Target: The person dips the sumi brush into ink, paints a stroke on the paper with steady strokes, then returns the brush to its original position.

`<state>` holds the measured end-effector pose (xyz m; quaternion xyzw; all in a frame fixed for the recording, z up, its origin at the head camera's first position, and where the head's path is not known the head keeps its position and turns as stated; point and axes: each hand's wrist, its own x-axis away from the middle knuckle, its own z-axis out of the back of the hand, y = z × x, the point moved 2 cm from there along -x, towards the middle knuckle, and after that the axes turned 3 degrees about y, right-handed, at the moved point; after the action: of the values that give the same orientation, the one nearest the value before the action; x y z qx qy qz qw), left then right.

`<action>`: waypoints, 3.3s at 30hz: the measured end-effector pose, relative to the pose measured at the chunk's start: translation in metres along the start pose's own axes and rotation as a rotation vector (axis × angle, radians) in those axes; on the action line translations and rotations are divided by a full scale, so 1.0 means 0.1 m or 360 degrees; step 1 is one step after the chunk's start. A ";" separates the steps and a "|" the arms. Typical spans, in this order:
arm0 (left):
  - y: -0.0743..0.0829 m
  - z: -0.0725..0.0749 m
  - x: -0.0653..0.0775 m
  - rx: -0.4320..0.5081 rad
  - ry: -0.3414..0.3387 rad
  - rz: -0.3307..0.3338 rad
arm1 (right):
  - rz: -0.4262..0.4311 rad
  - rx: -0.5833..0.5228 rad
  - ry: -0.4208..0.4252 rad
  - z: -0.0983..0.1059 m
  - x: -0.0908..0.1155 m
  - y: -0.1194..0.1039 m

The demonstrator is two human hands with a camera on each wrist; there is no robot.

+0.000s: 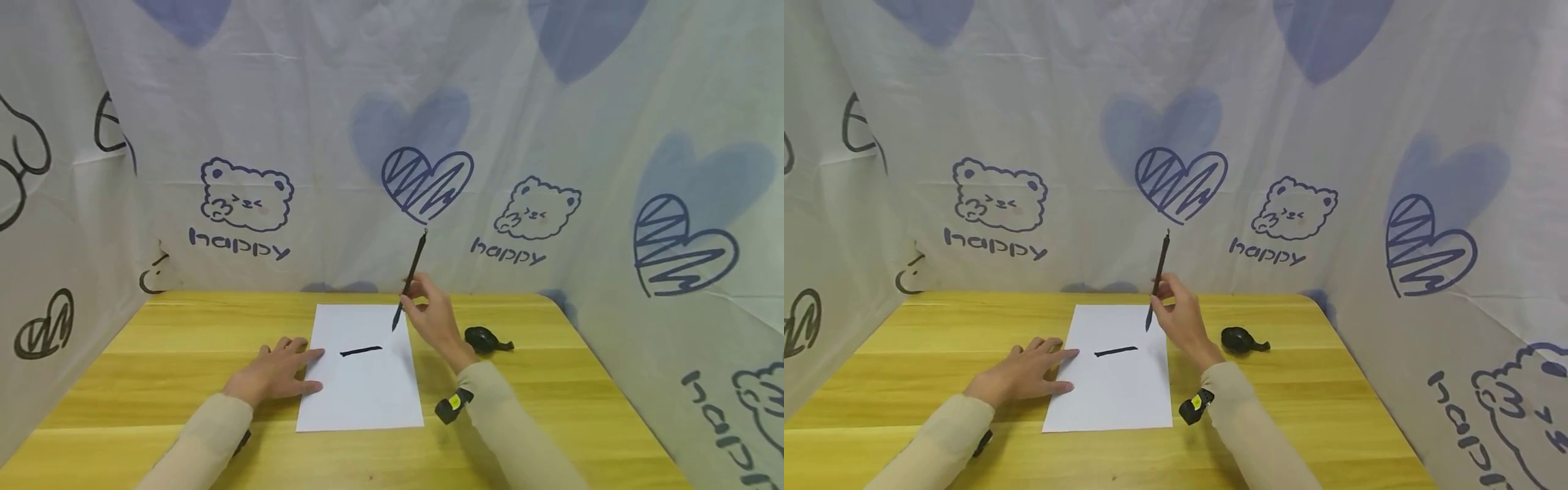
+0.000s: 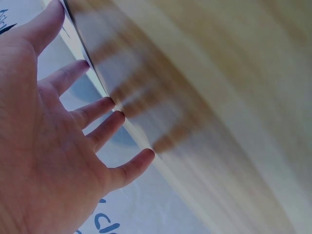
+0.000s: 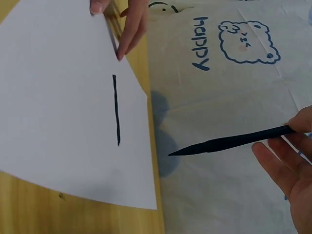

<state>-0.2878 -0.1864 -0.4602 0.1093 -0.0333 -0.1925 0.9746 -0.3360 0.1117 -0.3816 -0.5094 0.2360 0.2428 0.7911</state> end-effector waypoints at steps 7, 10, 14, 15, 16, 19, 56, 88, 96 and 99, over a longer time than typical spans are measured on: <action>0.01 0.02 -0.01 0.0015 -0.0006 -0.0023 | -0.0013 0.0010 -0.0065 0.22 0.00 0.03; 0.01 0.03 -0.01 0.0004 0.0001 -0.0031 | 0.0003 0.0043 -0.0074 0.33 -0.01 0.05; 0.01 0.03 0.00 0.0004 0.0006 -0.0033 | 0.0050 0.0135 -0.0068 0.50 -0.01 0.08; 0.01 0.03 0.00 0.0006 0.0007 -0.0036 | 0.0065 0.0159 -0.0068 0.54 -0.01 0.09; 0.01 0.03 0.00 0.0008 0.0004 -0.0037 | 0.0079 0.0185 -0.0068 0.58 -0.01 0.10; 0.01 0.03 0.01 0.0017 -0.0006 -0.0031 | 0.0096 0.0246 -0.0085 0.72 0.00 0.13; -0.02 0.01 -0.02 -0.0035 0.0007 -0.0023 | 0.0902 0.0808 -0.0489 1.68 0.42 0.71; -0.07 -0.05 -0.04 0.0001 -0.0001 -0.0013 | 0.0973 0.0962 -0.0882 1.67 0.70 1.06; -0.07 -0.05 -0.04 -0.0004 0.0003 -0.0013 | 0.0865 0.0996 -0.0948 1.64 0.75 1.08; -0.06 -0.04 -0.04 -0.0003 0.0004 -0.0018 | 0.0815 0.1006 -0.0958 1.63 0.77 1.10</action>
<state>-0.2933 -0.1896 -0.4657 0.1089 -0.0315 -0.1978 0.9737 -0.3247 0.3132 -0.4452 -0.0783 0.1768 0.4819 0.8546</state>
